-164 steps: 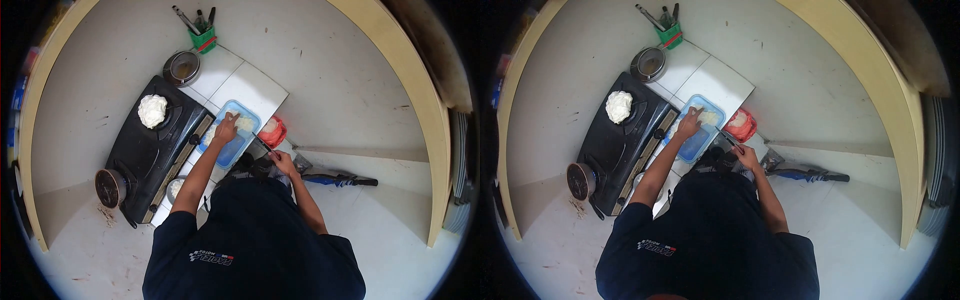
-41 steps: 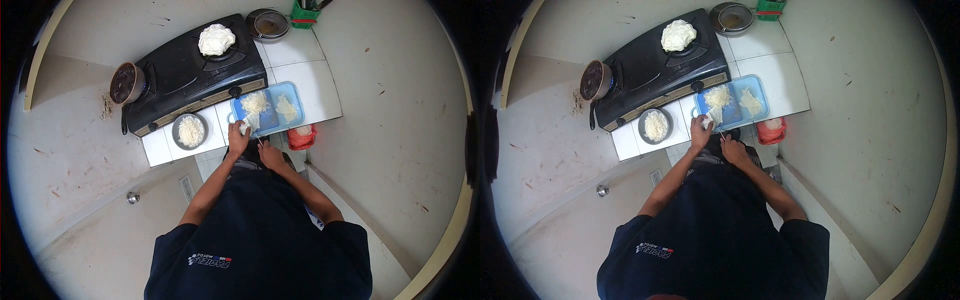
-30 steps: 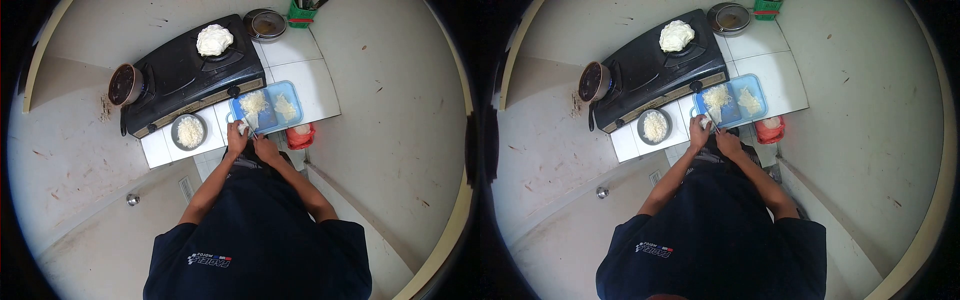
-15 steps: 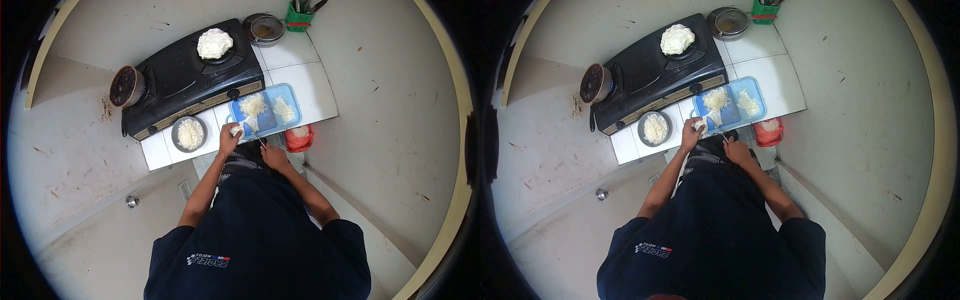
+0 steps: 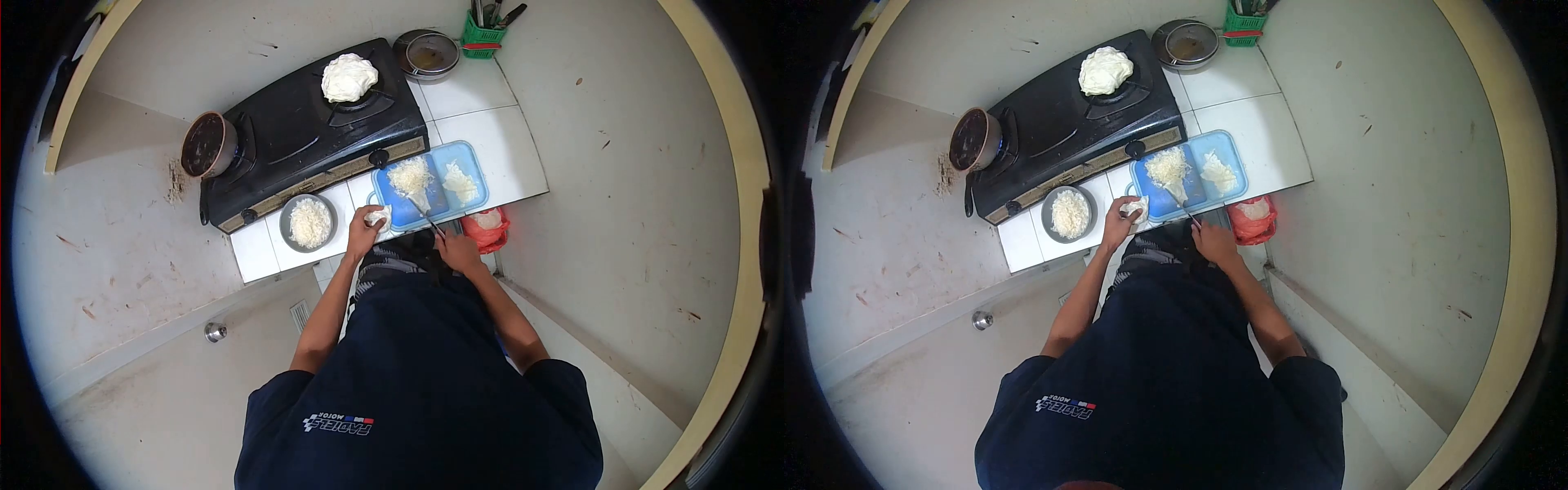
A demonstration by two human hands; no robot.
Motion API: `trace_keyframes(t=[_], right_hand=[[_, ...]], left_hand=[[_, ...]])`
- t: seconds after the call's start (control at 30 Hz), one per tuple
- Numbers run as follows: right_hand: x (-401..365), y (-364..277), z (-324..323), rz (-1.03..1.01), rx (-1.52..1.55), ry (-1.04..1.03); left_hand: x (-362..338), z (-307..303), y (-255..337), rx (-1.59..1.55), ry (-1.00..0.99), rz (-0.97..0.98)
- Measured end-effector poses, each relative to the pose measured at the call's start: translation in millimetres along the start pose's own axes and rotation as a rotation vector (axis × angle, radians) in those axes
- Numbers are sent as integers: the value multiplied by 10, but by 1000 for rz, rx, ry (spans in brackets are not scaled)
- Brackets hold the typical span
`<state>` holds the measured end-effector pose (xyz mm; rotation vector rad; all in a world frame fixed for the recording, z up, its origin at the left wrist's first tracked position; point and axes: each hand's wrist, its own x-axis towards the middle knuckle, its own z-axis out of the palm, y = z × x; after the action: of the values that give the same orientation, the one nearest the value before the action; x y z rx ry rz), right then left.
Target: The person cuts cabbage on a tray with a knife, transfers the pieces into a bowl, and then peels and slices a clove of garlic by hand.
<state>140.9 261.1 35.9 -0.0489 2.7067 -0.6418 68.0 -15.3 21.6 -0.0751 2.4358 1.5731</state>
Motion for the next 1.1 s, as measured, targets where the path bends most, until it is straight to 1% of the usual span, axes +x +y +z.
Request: trace_keyframes(t=[0.07, 0.13, 0.2, 0.27, 0.4, 0.47, 0.5, 0.57, 0.6, 0.67, 0.7, 0.83, 0.9, 0.93, 1.0, 1.03, 1.07, 1.1], right_hand=[[-11, 80, 14, -24, -23, 70], [-23, 138, -20, -26, -7, 67], [-26, 231, -18, -26, 8, 64], [-6, 343, 38, -63, 69, 146], [-16, 376, -65, -50, 87, 154], [-13, 387, -84, -53, 121, 134], [-16, 384, -94, -50, 119, 135], [-19, 364, -100, -80, 148, 143], [-21, 345, -104, -80, 148, 143], [-22, 300, -111, -61, 169, 115], [-12, 296, -89, -61, 170, 114], [15, 229, -51, -85, 177, 102], [33, 181, -71, -100, 166, 102], [42, 164, -75, -138, 169, 124], [80, 162, -58, -179, 171, 144], [104, 172, -29, -203, 169, 123], [121, 183, -2, -227, 168, 101], [131, 178, -2, -229, 168, 96]], left_hand=[[19, 25, -65, -24, -26, 15], [39, 33, -20, -46, -51, 32], [57, 101, 37, -347, -164, -100], [116, 171, 96, -360, -189, -68], [235, 316, 142, -317, -249, 6], [285, 383, 115, -88, -125, 183], [296, 374, 176, -90, -128, 184], [308, 318, 285, 86, -77, 223], [321, 305, 266, 85, -77, 223], [344, 277, 230, 189, -54, 109], [334, 289, 193, 179, 6, 96], [266, 379, 56, 170, 76, 27], [192, 486, 33, 191, 259, 85], [133, 499, 98, 191, 263, 82], [20, 525, 191, 96, 287, -20], [-26, 551, 202, 19, 292, -13], [-29, 542, 193, 18, 296, -17], [-26, 534, 154, 54, 267, 32]])
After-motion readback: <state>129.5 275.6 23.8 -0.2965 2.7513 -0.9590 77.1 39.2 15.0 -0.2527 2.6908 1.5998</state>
